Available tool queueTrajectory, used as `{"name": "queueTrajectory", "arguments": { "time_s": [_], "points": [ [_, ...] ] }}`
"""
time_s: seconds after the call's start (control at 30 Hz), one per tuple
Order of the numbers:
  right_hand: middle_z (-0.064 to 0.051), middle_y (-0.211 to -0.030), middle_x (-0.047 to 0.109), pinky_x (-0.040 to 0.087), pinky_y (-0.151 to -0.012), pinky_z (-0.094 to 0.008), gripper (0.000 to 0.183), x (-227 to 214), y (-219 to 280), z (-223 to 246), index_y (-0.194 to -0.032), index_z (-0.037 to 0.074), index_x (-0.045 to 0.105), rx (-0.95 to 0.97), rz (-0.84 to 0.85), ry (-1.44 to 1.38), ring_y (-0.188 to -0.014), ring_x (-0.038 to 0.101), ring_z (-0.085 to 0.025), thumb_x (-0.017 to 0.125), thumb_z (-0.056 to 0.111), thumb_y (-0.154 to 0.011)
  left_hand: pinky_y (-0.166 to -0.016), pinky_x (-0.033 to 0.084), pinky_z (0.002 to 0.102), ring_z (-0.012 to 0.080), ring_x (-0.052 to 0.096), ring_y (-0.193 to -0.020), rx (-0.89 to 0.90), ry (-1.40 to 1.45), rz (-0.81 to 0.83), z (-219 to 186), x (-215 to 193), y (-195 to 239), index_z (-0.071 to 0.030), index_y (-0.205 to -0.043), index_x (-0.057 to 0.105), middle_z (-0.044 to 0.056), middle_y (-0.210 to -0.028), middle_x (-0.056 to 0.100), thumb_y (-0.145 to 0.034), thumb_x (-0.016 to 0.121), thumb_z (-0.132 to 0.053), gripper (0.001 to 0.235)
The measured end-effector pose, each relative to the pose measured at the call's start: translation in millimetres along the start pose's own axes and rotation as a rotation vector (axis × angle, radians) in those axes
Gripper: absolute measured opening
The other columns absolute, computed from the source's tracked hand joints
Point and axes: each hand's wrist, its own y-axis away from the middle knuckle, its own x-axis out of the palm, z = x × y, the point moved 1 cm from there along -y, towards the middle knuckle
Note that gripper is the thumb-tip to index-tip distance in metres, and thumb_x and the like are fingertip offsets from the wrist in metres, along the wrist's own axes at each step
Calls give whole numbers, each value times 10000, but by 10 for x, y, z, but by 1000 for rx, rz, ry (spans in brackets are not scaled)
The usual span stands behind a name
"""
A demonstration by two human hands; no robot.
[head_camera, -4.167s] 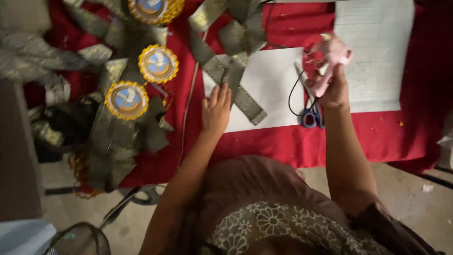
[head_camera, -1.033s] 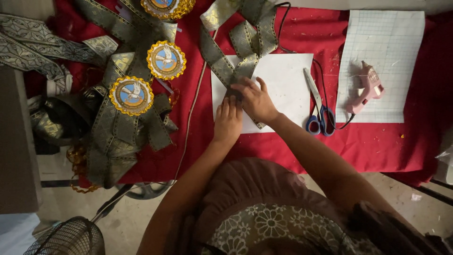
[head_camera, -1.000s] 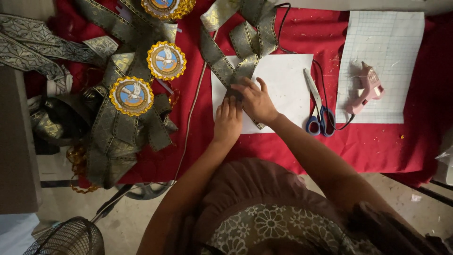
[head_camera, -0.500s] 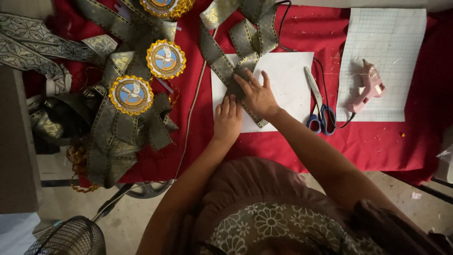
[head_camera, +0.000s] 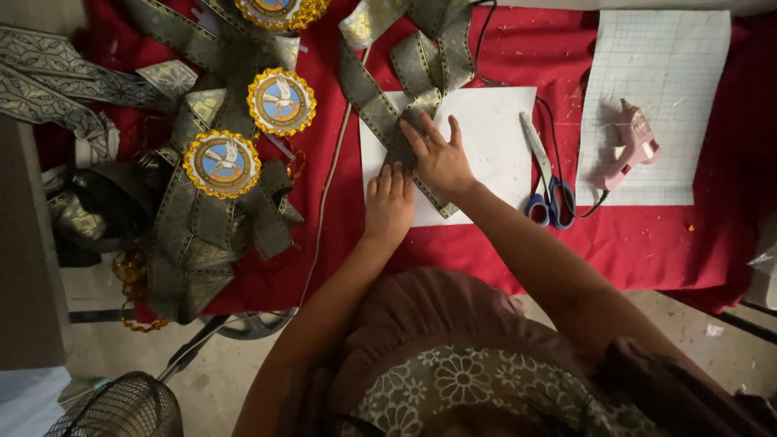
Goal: Assembling award sashes by gluing medallions onto ribbons using a hot glue gun.
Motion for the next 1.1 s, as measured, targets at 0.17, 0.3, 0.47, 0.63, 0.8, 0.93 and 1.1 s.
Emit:
{"name": "queueTrajectory", "arguments": {
  "time_s": [0.17, 0.3, 0.47, 0.63, 0.8, 0.93, 1.1],
  "points": [
    [-142, -1619, 405, 168, -1205, -732, 710, -55, -46, -15, -1571, 112, 401, 178, -37, -122, -1579, 265, -321, 540, 25, -880, -1003, 479, 494, 360, 609, -1249, 2, -19, -49, 1, 18, 3, 24, -1236, 690, 211, -1339, 660, -968, 580, -146, 336],
    [-123, -1584, 467, 138, -1232, -737, 728, -34, -61, -48, -1606, 49, 369, 141, 24, 39, -1658, 228, -305, 528, 21, -896, -994, 482, 493, 355, 612, -1234, -2, -20, -6, 5, 28, -12, 14, -1226, 685, 211, -1337, 660, -947, 579, -159, 344],
    [-167, -1586, 470, 155, -1138, -772, 712, 15, -60, -25, -1547, 10, 390, 18, -39, 84, -1555, 235, -332, 603, 92, -873, -1006, 485, 496, 348, 610, -1242, 4, -33, -2, 3, -12, -5, 13, -1219, 685, 205, -1336, 659, -955, 582, -157, 330],
    [-173, -1431, 547, 246, -1088, -761, 768, -117, -233, -54, -1426, 48, 470, 140, 150, 35, -1501, 352, -347, 717, 157, -707, -990, 486, 478, 348, 605, -1241, 15, -16, -50, 9, -29, -6, 19, -1209, 698, 208, -1338, 661, -955, 593, -152, 324],
    [-159, -1132, 661, 523, -985, -442, 308, -278, -182, -77, -1201, 61, 694, 167, -461, -423, -1106, 588, -365, 663, -79, -928, -964, 484, 483, 336, 617, -1215, -10, 4, -89, 2, -24, -17, 4, -1151, 723, 187, -1319, 678, -947, 600, -152, 285],
    [-162, -1085, 654, 566, -904, -392, 201, 83, -38, -276, -1106, 45, 693, 179, -394, -546, -1017, 663, -346, 669, -82, -952, -978, 480, 493, 337, 611, -1214, -2, 9, -105, 4, -28, -10, 4, -1156, 724, 186, -1310, 677, -955, 604, -158, 285],
    [-102, -991, 623, 536, -788, -419, 456, -131, 3, 66, -1284, 76, 702, -58, -180, -99, -918, 614, -293, 716, 53, -829, -969, 472, 491, 334, 598, -1210, 0, -19, -74, 16, 13, -3, 3, -1192, 713, 187, -1302, 673, -921, 590, -180, 350]
  ]
}}
